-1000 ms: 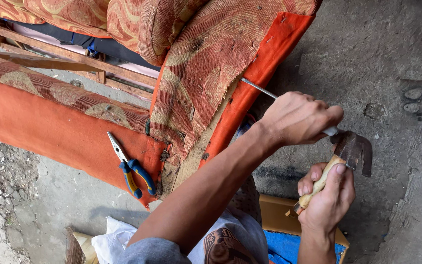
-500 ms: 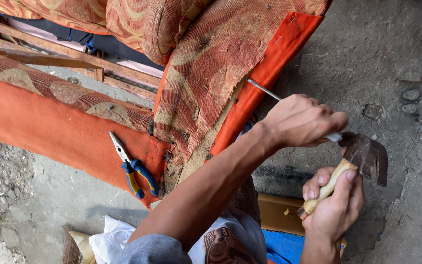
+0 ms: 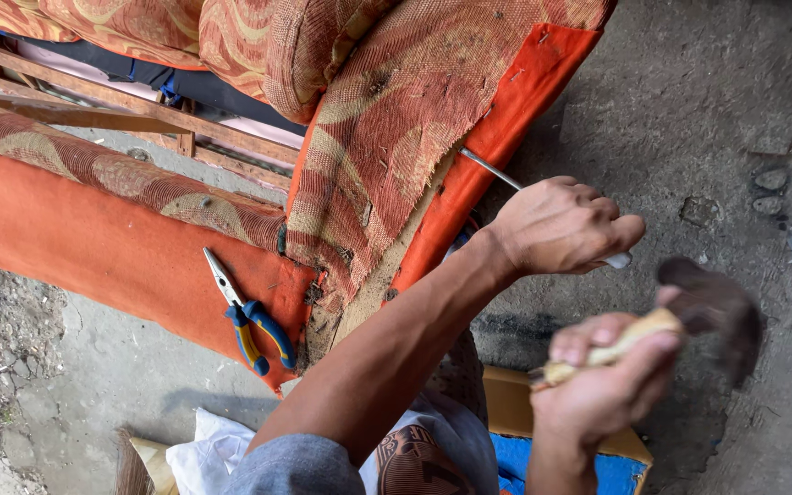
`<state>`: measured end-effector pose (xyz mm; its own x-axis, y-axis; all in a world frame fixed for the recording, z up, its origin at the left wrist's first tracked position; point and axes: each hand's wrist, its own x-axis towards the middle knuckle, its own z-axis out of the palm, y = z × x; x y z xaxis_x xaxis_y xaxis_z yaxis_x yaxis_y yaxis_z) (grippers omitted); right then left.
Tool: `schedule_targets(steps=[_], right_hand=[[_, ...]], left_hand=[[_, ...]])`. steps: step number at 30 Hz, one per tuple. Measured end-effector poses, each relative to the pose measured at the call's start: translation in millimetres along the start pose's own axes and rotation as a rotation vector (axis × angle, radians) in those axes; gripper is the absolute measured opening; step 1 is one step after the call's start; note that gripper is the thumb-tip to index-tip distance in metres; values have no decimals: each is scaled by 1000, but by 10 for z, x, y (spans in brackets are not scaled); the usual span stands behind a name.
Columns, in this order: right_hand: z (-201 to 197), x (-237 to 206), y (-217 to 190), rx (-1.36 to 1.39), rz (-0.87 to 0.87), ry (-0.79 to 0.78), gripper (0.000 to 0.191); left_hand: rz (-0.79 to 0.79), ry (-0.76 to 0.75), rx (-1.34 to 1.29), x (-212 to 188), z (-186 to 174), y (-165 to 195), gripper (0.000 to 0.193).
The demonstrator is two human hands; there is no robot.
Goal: The person removes old upholstery from a wooden sofa frame. They use a metal pry bar and a claw hammer to pull out tacks along the frame edge, work the fabric loose, and use pliers to grip and tear the old fabric and webbing away from the frame.
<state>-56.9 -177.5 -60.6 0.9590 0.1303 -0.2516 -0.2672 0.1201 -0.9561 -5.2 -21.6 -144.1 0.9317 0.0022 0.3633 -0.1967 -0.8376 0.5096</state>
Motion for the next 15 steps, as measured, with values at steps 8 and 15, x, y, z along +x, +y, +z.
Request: schedule_targets(steps=[8,15], right_hand=[[157,-25,65,-107,-38,88,32],[-2,-44,198,-1,-68,287,29]], left_hand=[[20,-10,3,-27,3,-4,33],[20,-16,33,-27,-16,-18,21]])
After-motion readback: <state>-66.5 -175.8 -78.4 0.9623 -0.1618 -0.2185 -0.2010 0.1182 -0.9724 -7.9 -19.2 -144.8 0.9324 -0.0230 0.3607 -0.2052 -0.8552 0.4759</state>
